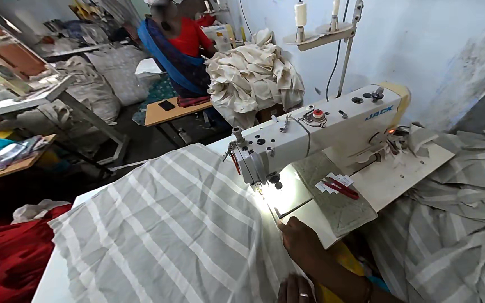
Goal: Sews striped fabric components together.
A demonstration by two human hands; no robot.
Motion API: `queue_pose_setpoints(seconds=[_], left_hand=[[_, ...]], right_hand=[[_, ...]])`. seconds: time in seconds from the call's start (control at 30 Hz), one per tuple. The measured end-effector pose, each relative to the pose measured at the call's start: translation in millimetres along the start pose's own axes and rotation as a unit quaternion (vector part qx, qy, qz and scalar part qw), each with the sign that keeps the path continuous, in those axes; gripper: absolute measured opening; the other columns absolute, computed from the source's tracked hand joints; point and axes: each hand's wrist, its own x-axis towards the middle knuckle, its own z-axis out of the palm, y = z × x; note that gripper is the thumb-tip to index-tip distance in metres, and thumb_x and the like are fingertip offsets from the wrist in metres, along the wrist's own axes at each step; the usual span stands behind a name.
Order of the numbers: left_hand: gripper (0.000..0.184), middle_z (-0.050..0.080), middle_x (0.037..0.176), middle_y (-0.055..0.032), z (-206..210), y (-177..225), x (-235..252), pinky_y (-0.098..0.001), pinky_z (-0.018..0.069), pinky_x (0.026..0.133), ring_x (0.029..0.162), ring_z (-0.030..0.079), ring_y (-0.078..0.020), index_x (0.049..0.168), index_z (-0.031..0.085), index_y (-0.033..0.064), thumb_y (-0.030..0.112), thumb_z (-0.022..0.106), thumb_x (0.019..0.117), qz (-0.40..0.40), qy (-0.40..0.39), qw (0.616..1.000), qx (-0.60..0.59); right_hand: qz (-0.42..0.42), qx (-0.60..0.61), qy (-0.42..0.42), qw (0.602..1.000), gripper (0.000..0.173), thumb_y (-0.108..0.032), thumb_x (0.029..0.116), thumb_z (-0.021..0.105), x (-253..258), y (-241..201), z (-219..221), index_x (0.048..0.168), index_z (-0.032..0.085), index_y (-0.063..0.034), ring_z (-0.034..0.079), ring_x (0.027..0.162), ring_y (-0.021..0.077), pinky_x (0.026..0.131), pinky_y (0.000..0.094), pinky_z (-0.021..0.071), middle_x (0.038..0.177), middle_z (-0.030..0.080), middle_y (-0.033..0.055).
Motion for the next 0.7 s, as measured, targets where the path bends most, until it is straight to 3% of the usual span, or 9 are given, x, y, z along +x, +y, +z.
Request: queue_pose_setpoints(seconds=[0.1, 0.17, 0.27, 0.37, 0.5, 0.57, 0.7], left_hand=[[0.034, 0.055, 0.146, -0.0278, 3.0, -6.0, 8.5, -0.0533, 0.0348, 0.12, 0.14, 0.048, -0.0464, 0.124, 0.067, -0.0101, 0.005, 0.046, 0.1023, -0.001, 0.008, 1.0, -0.026], [0.033, 0.056, 0.145, -0.0284, 4.1, -7.7, 14.5, -0.0526, 0.0395, 0.117, 0.139, 0.049, -0.0466, 0.122, 0.067, -0.0113, 0.005, 0.047, 0.1019, -0.021, 0.025, 0.999, -0.031], [0.03, 0.065, 0.132, -0.0271, 25.6, -26.9, 25.5, -0.0492, 0.0523, 0.104, 0.126, 0.062, -0.0442, 0.117, 0.07, -0.0096, 0.004, 0.052, 0.0979, 0.01, 0.149, 0.989, 0.019], [0.031, 0.069, 0.127, -0.0244, 39.1, -44.6, 36.5, -0.05, 0.0553, 0.1, 0.12, 0.066, -0.0428, 0.12, 0.072, -0.0053, 0.005, 0.057, 0.0948, 0.029, 0.227, 0.972, 0.051], [0.033, 0.068, 0.134, -0.0166, 59.4, -74.8, 54.4, -0.0608, 0.0498, 0.102, 0.126, 0.063, -0.0406, 0.121, 0.074, 0.0046, 0.02, 0.056, 0.098, 0.054, 0.312, 0.945, 0.079], [0.04, 0.065, 0.14, -0.0139, 60.9, -87.6, 65.7, -0.0711, 0.0412, 0.105, 0.132, 0.058, -0.041, 0.125, 0.073, 0.007, 0.031, 0.054, 0.0995, 0.057, 0.325, 0.942, 0.054], [0.045, 0.062, 0.144, -0.0084, 54.2, -103.6, 88.3, -0.076, 0.0314, 0.11, 0.139, 0.052, -0.0417, 0.131, 0.071, 0.011, 0.034, 0.046, 0.1006, 0.05, 0.324, 0.944, 0.026]], right_hand=[[-0.002, -0.001, -0.031, 1.0, 0.038, -0.012, 0.1041, 0.047, 0.2, 0.0, -4.8, 0.138, 0.064, -0.005, 0.066, 0.111, 0.0354, 0.094, 0.0447, 0.0543, 0.122, 0.064, 0.0224], [-0.017, -0.001, -0.013, 1.0, 0.037, -0.012, 0.1032, 0.048, 0.1, 2.7, -3.0, 0.135, 0.066, -0.0055, 0.067, 0.107, 0.035, 0.091, 0.0443, 0.0554, 0.118, 0.065, 0.022], [-0.027, 0.004, 0.008, 1.0, 0.036, -0.012, 0.1025, 0.049, -0.3, 5.8, 0.0, 0.131, 0.069, -0.0058, 0.068, 0.103, 0.0345, 0.088, 0.0442, 0.0563, 0.114, 0.067, 0.0218], [-0.018, 0.018, -0.005, 1.0, 0.036, -0.013, 0.1035, 0.048, 2.2, 5.2, -4.0, 0.131, 0.07, -0.006, 0.068, 0.103, 0.0336, 0.089, 0.0431, 0.055, 0.114, 0.067, 0.0214], [0.0, 0.022, -0.042, 0.999, 0.036, -0.016, 0.1058, 0.045, 19.1, 0.7, -10.5, 0.13, 0.07, -0.005, 0.066, 0.113, 0.033, 0.097, 0.0443, 0.0524, 0.124, 0.066, 0.0205], [-0.006, 0.011, -0.03, 0.999, 0.034, -0.017, 0.1054, 0.046, 32.5, -0.2, -8.9, 0.123, 0.072, -0.0035, 0.066, 0.107, 0.034, 0.092, 0.0461, 0.0535, 0.118, 0.066, 0.0209], [-0.019, -0.01, -0.026, 0.999, 0.03, -0.018, 0.1036, 0.052, 61.1, -1.0, -12.6, 0.117, 0.075, -0.0056, 0.066, 0.106, 0.0355, 0.091, 0.05, 0.0536, 0.114, 0.067, 0.0204]])
